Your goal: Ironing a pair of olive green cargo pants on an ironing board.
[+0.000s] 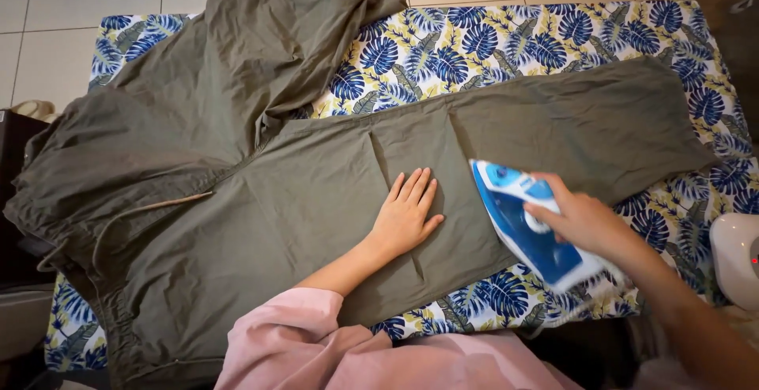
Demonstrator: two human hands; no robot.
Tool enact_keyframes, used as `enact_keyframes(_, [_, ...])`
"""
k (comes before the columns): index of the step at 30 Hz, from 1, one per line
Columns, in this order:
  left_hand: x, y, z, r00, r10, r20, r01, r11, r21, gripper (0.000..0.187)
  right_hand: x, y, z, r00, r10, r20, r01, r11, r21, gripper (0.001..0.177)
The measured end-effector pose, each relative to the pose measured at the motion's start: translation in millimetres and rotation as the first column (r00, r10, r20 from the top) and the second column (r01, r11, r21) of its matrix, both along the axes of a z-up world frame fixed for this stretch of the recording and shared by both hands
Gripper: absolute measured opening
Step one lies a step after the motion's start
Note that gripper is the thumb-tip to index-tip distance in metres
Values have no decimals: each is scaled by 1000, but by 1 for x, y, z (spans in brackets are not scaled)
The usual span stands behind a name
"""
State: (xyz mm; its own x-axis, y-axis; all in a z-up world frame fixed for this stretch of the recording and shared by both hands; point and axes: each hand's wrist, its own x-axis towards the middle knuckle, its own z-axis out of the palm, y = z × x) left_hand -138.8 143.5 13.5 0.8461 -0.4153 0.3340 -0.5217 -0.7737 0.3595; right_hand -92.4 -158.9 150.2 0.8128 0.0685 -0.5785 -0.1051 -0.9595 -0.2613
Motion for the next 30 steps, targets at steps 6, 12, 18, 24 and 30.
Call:
enact_keyframes(6, [1, 1, 1, 1000, -5, -1, 5, 1000, 13, 71, 79, 46, -7, 982, 23, 187, -42, 995, 95, 63])
enact_keyframes(12, [1, 1, 1, 1000, -11, -13, 12, 1000, 15, 71, 86, 52, 3, 983, 9, 185, -33, 991, 128, 60])
enact_keyframes(18, [2, 1, 2, 1000, -10, -25, 10, 1000, 15, 71, 15, 0, 2, 1000, -6, 31, 6, 1000, -3, 65])
enact_keyframes(24, [2, 1, 4, 1000, -6, -26, 6, 1000, 25, 71, -16, -10, 17, 995, -79, -67, 71, 990, -118, 66])
enact_keyframes(30, [1, 1, 4, 1000, -10, -23, 10, 1000, 28, 71, 20, -9, -17, 981, -22, 193, 19, 1000, 18, 68])
